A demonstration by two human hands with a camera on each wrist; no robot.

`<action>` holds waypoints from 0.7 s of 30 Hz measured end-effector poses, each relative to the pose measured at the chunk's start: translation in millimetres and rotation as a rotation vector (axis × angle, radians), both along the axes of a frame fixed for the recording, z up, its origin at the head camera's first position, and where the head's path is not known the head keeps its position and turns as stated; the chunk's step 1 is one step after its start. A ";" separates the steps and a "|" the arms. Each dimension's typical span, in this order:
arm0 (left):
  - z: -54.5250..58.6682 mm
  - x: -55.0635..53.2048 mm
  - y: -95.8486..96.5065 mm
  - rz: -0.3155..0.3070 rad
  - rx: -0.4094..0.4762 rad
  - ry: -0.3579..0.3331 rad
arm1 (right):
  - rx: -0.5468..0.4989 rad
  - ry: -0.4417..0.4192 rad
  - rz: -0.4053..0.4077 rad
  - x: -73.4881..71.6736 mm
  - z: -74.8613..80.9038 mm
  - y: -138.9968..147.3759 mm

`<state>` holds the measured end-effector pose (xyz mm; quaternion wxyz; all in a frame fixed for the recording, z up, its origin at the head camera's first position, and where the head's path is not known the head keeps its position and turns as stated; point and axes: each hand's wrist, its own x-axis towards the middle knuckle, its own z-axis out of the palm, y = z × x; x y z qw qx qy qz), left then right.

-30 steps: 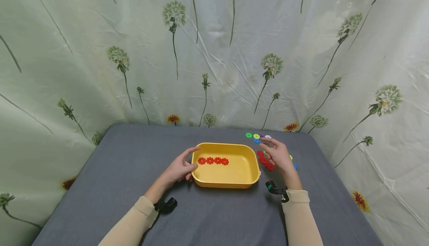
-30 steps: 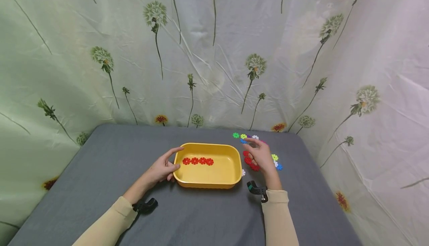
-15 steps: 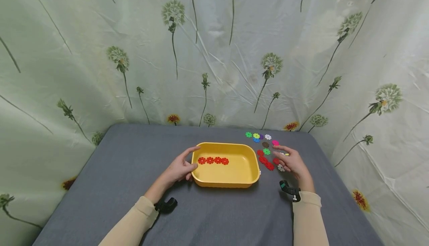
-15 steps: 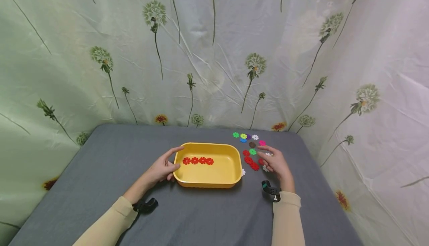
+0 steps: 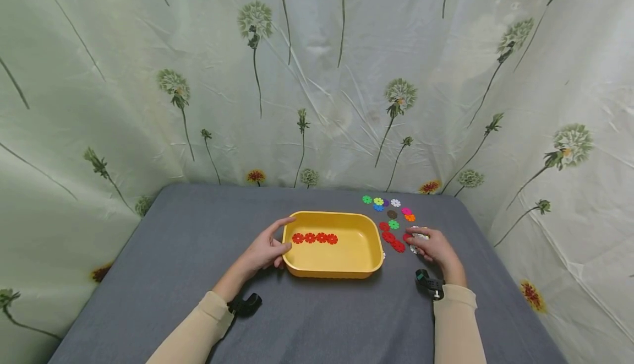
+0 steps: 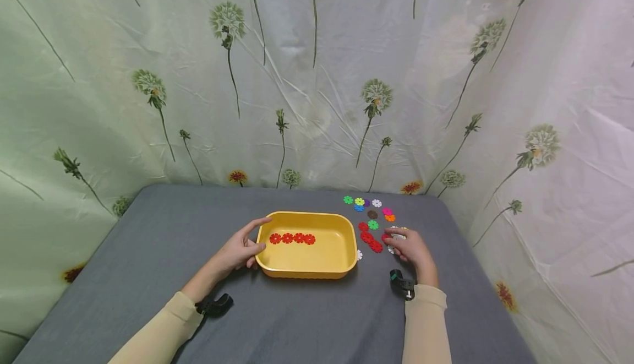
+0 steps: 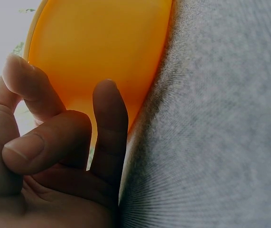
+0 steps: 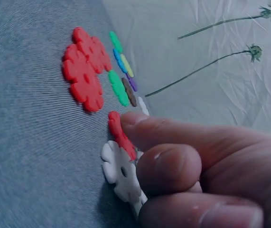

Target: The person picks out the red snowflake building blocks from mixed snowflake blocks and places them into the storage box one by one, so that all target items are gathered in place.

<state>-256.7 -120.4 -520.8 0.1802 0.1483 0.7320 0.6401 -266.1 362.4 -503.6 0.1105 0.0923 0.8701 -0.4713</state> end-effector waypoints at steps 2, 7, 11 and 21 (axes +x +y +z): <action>-0.2 -0.3 -0.1 -0.001 0.001 0.003 | 0.031 -0.019 -0.021 -1.3 -1.2 -0.9; -1.2 -1.4 -0.2 -0.009 0.009 0.007 | 0.085 -0.047 -0.072 -5.0 -2.4 -4.1; -2.2 -2.0 -0.4 -0.013 0.013 0.011 | 0.134 -0.030 -0.091 -5.8 -0.6 -5.9; -3.3 -1.8 -0.5 -0.017 0.013 0.009 | 0.107 -0.042 -0.123 -6.3 1.7 -9.7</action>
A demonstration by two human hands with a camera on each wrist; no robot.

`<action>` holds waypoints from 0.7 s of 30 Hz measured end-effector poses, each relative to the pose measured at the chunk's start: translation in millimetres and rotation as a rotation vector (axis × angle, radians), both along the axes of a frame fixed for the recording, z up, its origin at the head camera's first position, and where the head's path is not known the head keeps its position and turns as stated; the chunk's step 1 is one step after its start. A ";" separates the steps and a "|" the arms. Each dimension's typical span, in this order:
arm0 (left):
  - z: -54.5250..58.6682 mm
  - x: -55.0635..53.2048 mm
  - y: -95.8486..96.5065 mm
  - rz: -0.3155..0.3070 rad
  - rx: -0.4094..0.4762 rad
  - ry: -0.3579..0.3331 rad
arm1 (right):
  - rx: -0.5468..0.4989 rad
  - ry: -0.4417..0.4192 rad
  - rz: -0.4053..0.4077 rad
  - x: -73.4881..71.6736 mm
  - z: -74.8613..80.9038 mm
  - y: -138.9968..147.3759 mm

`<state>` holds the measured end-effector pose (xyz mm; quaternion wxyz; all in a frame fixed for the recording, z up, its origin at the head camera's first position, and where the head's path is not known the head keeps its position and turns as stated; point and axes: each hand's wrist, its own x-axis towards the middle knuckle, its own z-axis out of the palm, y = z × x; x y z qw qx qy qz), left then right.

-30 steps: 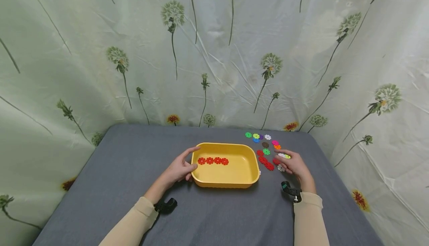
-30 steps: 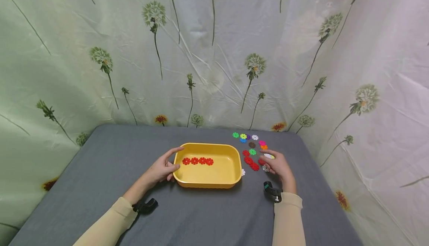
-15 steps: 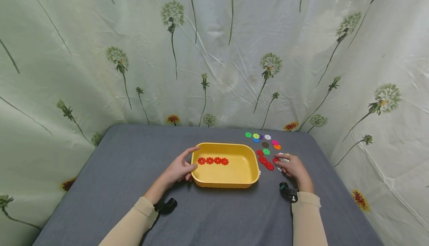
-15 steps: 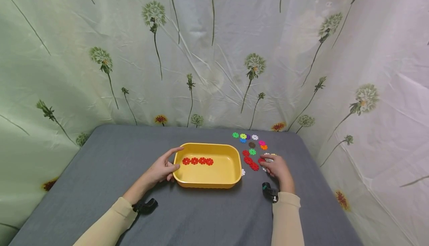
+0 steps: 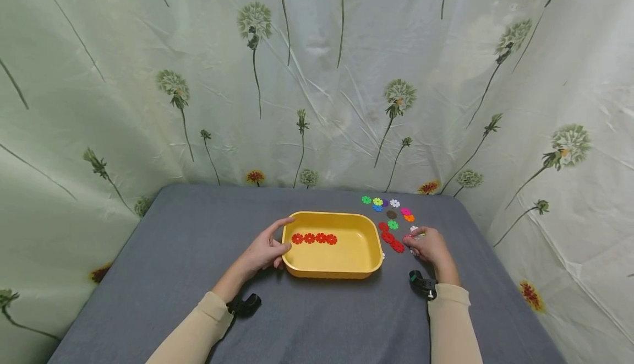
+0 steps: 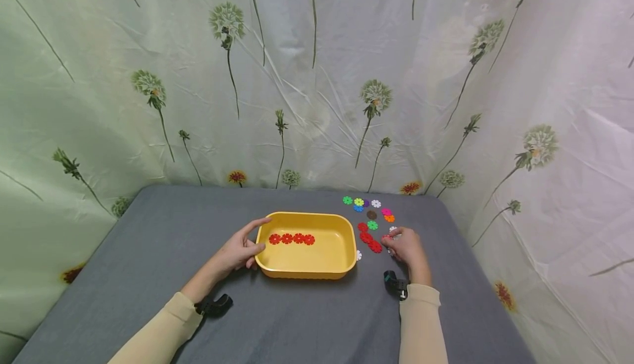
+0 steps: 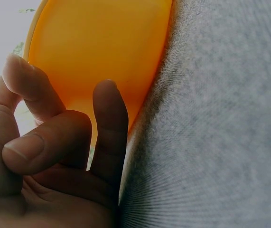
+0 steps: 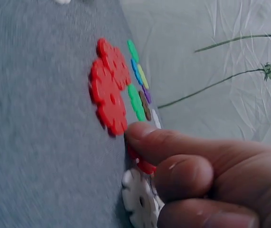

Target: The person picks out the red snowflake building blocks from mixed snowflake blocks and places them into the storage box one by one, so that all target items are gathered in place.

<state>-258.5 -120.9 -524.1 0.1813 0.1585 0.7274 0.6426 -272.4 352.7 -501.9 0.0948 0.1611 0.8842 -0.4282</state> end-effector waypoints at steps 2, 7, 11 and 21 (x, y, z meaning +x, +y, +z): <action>-0.1 0.6 0.0 -0.001 -0.001 0.000 | -0.039 0.003 -0.009 1.2 0.4 -1.5; 0.3 1.4 0.5 -0.007 0.007 -0.004 | -0.093 0.024 -0.009 3.5 2.6 -3.7; 1.5 1.1 0.6 -0.012 0.014 -0.007 | -0.116 0.061 0.003 3.4 6.6 -6.0; 3.2 0.0 0.5 -0.008 0.004 -0.006 | -0.243 0.225 0.054 4.0 36.2 -34.7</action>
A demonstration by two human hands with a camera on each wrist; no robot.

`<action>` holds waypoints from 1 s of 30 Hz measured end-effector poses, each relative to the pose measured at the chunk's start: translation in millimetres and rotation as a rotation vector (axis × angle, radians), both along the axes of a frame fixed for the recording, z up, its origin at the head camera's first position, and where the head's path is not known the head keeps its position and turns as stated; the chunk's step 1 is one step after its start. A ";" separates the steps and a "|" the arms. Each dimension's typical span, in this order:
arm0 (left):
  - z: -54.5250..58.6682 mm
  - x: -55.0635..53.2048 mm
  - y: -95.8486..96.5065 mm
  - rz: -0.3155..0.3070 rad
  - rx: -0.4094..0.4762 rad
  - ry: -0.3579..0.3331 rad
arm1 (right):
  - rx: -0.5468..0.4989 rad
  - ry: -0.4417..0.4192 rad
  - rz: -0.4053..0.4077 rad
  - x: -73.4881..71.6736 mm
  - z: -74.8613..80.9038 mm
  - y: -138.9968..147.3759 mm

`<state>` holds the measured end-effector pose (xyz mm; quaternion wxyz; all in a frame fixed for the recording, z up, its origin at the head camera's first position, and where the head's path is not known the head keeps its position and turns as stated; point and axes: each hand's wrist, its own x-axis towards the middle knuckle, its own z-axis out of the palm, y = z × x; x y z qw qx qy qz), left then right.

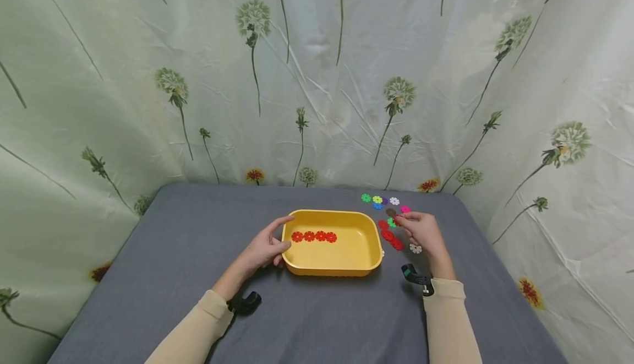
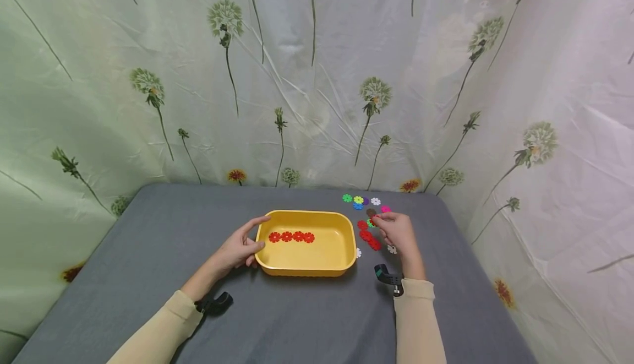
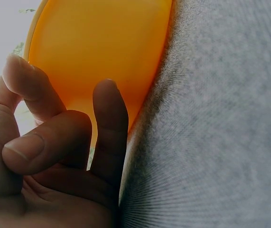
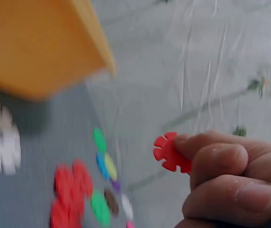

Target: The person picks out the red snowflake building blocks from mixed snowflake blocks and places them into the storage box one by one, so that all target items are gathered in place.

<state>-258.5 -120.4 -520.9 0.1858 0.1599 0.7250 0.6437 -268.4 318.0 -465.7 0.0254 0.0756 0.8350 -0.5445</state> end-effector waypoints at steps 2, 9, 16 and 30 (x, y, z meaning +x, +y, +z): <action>-0.2 -0.2 0.1 0.000 0.000 -0.001 | -0.037 0.019 -0.001 1.0 6.2 -10.6; -1.7 -0.4 0.2 -0.002 -0.001 0.002 | -0.102 0.047 0.018 3.6 17.7 -46.5; -2.0 -0.5 -0.4 -0.004 0.008 0.002 | -0.114 0.052 0.044 1.5 14.0 -73.2; -2.7 -0.7 -1.5 -0.014 0.022 0.008 | -0.101 0.034 0.023 1.1 1.8 -120.0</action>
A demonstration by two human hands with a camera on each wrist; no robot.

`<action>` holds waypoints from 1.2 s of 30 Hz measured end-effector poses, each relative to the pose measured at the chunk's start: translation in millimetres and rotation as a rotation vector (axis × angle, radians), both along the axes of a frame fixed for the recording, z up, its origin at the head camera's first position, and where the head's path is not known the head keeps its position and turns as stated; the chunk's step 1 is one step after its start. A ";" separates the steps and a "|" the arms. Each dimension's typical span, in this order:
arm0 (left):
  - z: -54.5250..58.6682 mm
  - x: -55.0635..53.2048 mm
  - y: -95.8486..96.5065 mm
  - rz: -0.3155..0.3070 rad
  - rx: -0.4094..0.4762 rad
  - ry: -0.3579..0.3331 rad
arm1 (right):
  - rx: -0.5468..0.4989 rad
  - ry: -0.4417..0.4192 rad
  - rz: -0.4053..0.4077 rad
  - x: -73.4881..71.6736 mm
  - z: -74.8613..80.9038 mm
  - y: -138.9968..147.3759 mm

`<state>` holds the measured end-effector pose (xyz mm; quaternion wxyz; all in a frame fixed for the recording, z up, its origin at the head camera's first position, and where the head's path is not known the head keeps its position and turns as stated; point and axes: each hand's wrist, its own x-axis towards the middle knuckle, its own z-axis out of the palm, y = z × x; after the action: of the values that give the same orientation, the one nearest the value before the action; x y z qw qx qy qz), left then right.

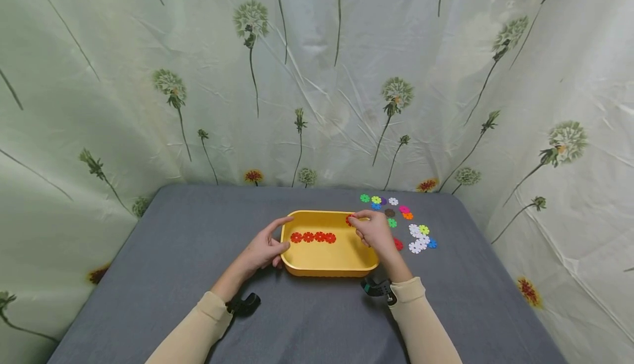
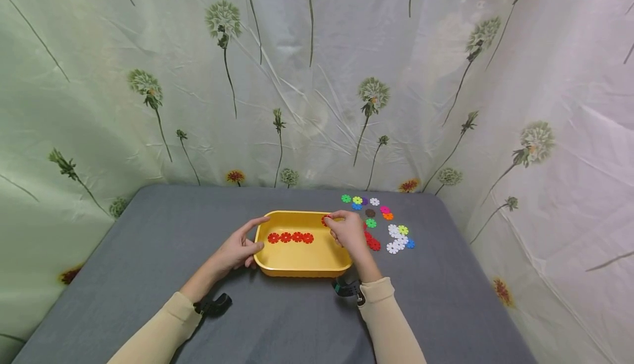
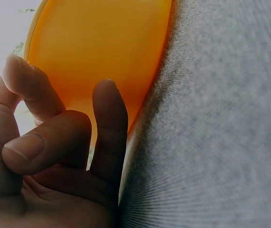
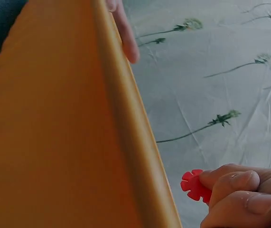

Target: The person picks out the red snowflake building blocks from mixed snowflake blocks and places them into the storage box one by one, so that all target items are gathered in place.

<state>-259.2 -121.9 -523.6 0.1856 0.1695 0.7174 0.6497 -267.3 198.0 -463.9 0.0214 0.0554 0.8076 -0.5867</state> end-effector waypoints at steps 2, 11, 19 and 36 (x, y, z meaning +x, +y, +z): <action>-0.3 0.0 0.2 -0.001 0.001 0.001 | 0.008 -0.010 -0.010 -0.6 -2.5 -3.9; -0.3 0.1 0.2 -0.009 0.008 0.000 | 0.209 0.012 0.039 0.3 -13.3 -17.3; 1.3 0.9 0.5 0.002 -0.003 0.000 | 0.398 -0.014 0.070 0.7 -16.1 -22.2; 0.3 0.9 1.3 0.012 -0.005 -0.010 | 0.465 0.006 0.125 1.0 -21.1 -22.7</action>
<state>-258.3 -120.5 -523.4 0.1859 0.1615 0.7190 0.6500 -266.4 175.3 -485.0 0.0419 0.0073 0.9230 -0.3824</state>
